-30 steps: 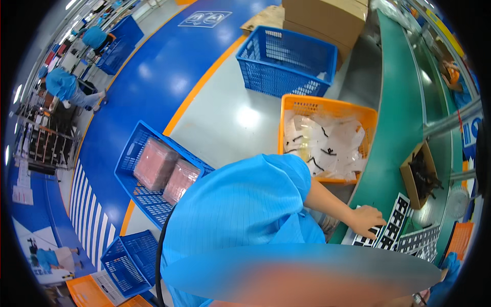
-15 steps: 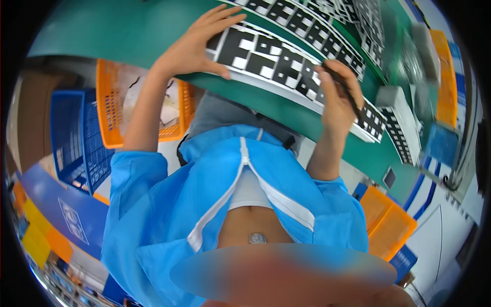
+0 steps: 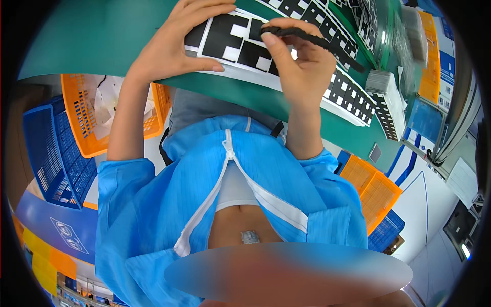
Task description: The person applies black adhesive strips to PCB panels by hand.
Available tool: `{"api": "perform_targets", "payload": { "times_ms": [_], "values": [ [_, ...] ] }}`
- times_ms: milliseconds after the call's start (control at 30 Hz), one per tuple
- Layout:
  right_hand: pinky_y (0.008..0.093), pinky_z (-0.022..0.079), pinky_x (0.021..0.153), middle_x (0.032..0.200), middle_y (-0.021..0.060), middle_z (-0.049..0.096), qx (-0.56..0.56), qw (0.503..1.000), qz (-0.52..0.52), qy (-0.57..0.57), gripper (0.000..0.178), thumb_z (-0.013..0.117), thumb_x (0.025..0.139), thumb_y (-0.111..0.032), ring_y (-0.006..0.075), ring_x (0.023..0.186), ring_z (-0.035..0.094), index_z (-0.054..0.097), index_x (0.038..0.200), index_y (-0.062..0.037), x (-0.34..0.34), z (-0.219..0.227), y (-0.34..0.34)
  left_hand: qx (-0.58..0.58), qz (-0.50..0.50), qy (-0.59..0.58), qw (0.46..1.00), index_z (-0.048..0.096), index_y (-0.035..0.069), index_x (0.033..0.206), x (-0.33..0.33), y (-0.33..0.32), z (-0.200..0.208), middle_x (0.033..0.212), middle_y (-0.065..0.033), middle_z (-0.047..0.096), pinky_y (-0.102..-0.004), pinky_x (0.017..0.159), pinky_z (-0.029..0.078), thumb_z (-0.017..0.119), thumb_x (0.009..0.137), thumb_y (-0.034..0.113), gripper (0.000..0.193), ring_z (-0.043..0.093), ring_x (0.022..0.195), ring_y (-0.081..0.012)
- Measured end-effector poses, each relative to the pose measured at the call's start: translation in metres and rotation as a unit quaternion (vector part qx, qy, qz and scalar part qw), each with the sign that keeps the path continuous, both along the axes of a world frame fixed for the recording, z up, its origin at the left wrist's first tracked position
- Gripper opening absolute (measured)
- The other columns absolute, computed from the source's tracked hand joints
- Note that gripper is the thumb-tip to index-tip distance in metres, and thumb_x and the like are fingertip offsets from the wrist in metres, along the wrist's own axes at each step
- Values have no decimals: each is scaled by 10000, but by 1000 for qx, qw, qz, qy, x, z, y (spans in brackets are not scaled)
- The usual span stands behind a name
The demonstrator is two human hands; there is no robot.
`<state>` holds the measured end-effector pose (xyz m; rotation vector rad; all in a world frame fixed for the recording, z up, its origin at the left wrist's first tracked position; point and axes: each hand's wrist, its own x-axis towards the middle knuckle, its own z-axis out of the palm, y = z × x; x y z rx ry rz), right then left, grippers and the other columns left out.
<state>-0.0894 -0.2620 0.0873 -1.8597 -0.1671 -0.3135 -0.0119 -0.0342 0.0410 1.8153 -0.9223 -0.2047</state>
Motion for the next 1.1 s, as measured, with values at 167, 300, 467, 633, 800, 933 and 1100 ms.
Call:
{"api": "perform_targets", "payload": {
  "times_ms": [167,300,467,633,800,933,1100],
  "values": [
    [230,522,697,952,32,703,-49,998,23,13,194,786,836,17,92,774,637,732,1018,-24,-10,-13,-12,3,9,4,1000,516,43,1466,0,-1,4,1518,-191,489,-523,1194,279,934,661,402,975,409,1399,-402],
    [226,531,652,939,48,711,-84,996,14,26,188,783,835,16,96,752,662,731,1008,-32,-14,-19,-10,-21,24,30,999,539,57,1461,-3,1,3,1515,-195,493,-530,1186,277,922,671,427,953,419,1380,-415],
    [222,531,632,930,46,714,-111,994,23,2,191,781,829,20,99,743,670,729,1005,-34,-13,-19,-12,-22,17,6,1000,660,118,1378,-4,-3,5,1521,-203,487,-541,1174,286,912,692,420,790,428,1367,-414],
    [241,537,635,936,43,716,-124,991,25,-37,195,777,824,25,104,727,661,736,1000,-49,-11,-24,-11,-23,10,-30,999,749,179,1280,-4,-1,-2,1530,-205,479,-550,1171,287,912,699,386,638,428,1365,-414],
    [231,515,633,934,32,714,-127,992,23,-13,192,776,826,29,78,725,630,748,997,-54,-13,-23,-13,-35,11,-6,999,757,184,1264,-4,-1,0,1523,-197,486,-554,1170,285,933,669,359,644,425,1360,-419],
    [201,477,664,911,35,709,96,992,-33,80,183,790,819,20,57,772,590,736,992,4,-12,-17,-12,-3,10,-26,1000,756,186,1266,-3,2,-4,1520,-191,488,-552,1169,290,936,663,372,656,419,1362,-415],
    [216,497,692,953,39,712,44,998,4,47,183,780,821,31,66,784,598,730,996,11,-13,-17,-14,-27,-7,-35,999,751,170,1274,-3,2,0,1526,-181,482,-548,1167,297,929,671,424,677,414,1358,-404]
  ]
}}
